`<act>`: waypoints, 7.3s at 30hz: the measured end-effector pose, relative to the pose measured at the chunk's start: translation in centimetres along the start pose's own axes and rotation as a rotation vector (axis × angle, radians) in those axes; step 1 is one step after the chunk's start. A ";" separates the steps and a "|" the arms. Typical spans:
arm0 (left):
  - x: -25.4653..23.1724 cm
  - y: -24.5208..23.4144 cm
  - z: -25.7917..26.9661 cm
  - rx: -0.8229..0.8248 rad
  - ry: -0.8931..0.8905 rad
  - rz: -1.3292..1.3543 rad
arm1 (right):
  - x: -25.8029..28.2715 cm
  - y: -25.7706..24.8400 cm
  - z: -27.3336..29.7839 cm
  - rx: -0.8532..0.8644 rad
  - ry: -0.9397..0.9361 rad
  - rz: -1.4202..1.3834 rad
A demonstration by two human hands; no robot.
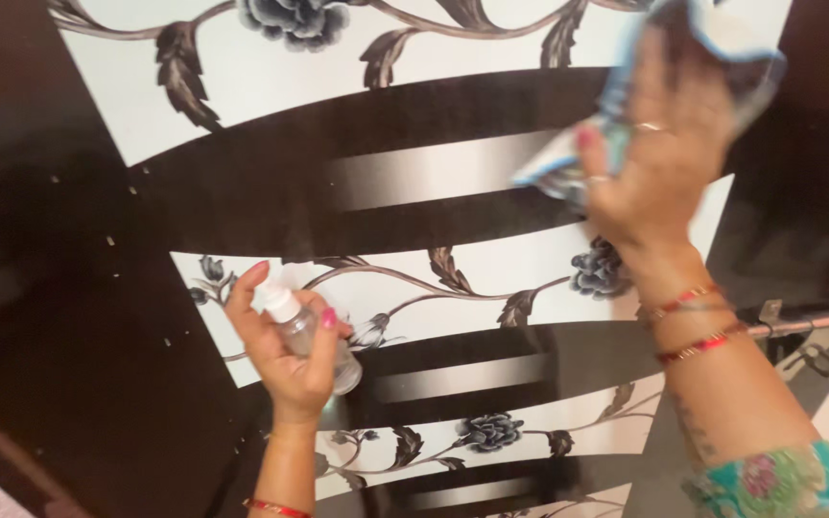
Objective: The person sprays a liquid from a small bottle onto a dark brown door with white floral panels and wipes the surface with a blue and white cloth. The person repeatedly sprays and wipes the same areas in a circular motion.
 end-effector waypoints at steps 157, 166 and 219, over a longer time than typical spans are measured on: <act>-1.0 0.9 -1.1 0.491 0.535 -1.219 | 5.8 -2.9 11.5 0.417 0.375 -0.858; 1.0 11.5 -4.3 0.155 0.525 -1.172 | -2.4 -1.2 4.2 0.045 0.316 -1.049; -0.6 3.1 -5.9 0.640 0.618 -1.015 | -1.9 -1.2 4.7 0.090 0.295 -1.076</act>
Point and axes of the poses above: each hand's wrist, its own z-axis away from the middle knuckle, its own y-axis out of the palm, x = y × z, the point moved 5 cm from there along -z, towards the middle knuckle, and after that the axes turned 3 degrees about -x, right-handed, at the moved point
